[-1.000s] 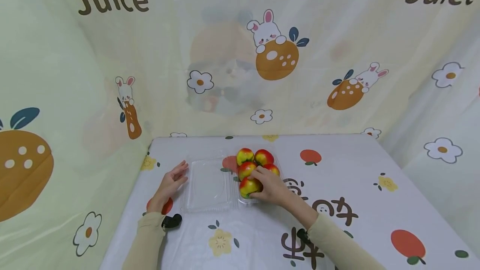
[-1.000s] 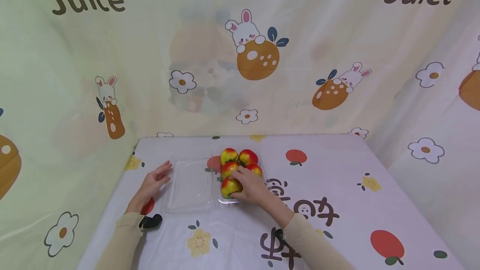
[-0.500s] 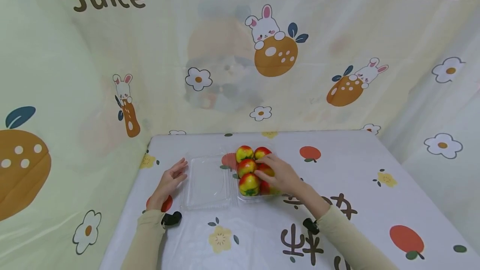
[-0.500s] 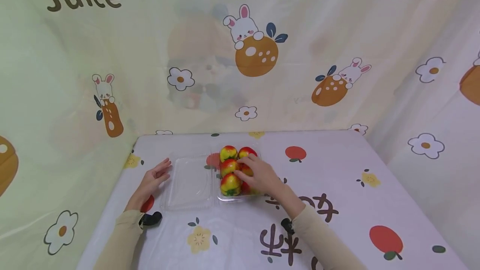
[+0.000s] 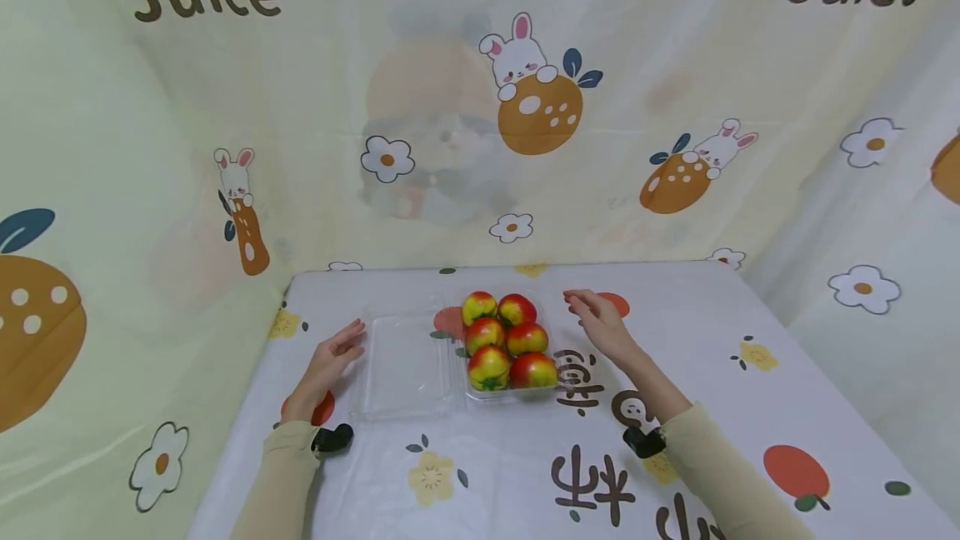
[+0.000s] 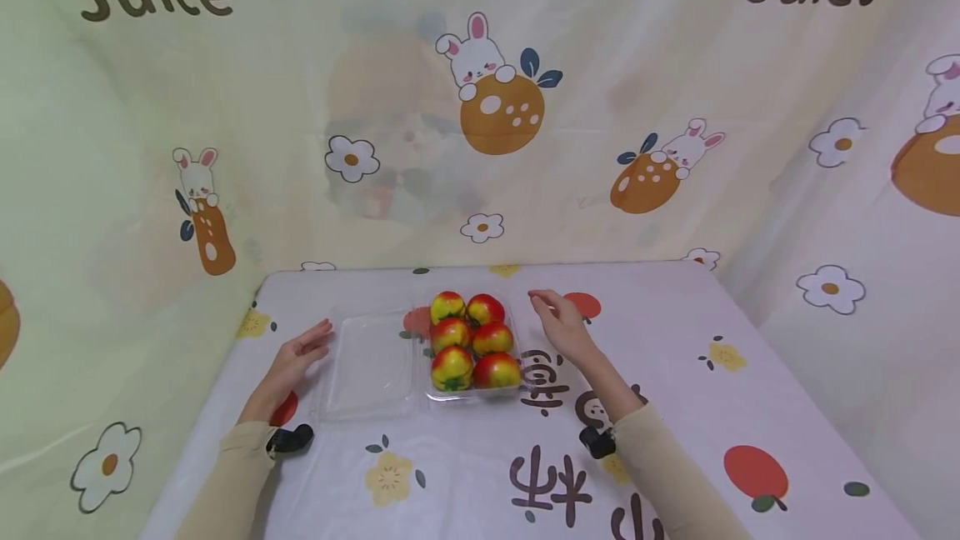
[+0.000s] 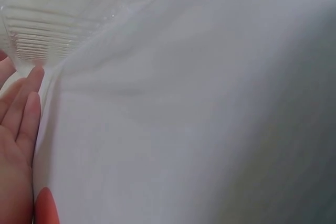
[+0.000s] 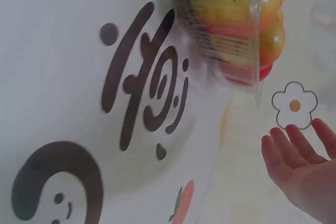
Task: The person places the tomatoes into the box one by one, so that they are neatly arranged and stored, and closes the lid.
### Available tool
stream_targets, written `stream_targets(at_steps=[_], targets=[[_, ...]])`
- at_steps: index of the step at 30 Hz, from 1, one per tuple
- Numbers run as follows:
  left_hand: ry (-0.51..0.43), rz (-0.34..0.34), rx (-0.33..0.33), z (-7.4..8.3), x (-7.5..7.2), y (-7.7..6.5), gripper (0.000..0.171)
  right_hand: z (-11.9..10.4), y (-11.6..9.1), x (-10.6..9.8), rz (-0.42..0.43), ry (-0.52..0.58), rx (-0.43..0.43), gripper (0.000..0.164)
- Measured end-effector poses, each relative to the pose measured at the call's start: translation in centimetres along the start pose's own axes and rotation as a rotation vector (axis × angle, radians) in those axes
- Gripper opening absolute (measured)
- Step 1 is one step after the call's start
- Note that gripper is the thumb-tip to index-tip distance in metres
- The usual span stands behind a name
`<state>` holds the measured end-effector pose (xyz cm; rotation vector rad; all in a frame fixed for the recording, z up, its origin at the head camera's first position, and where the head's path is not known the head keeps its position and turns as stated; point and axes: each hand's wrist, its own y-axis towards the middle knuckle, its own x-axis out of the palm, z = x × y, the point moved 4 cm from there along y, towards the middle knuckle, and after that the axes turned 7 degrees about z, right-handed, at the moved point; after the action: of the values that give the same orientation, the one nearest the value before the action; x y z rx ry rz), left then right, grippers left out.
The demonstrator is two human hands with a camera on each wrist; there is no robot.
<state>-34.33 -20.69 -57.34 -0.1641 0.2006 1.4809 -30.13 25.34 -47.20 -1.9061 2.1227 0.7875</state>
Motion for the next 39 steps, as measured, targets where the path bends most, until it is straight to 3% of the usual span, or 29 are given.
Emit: stream_targets(at_steps=[7,20,27,36,39], targets=[[-0.009,0.002,-0.002,0.4,-0.9,-0.4,0.050,0.1,0.1,-0.2,-0.005,0.046,0.039,0.042],[0.100,-0.041,-0.104,1.7,-0.8,0.7,0.053,-0.6,1.1,-0.2,-0.039,0.134,0.091,0.046],[0.113,-0.034,-0.089,2.4,-0.9,0.8,0.053,-1.9,0.8,0.2,-0.068,0.176,0.152,0.044],[0.144,-0.057,-0.158,2.2,-0.6,0.4,0.054,0.6,0.6,2.3,-0.086,0.179,0.191,0.048],[0.160,-0.074,-0.144,2.7,-0.3,0.6,0.054,0.9,0.3,2.4,-0.079,0.189,0.202,0.048]])
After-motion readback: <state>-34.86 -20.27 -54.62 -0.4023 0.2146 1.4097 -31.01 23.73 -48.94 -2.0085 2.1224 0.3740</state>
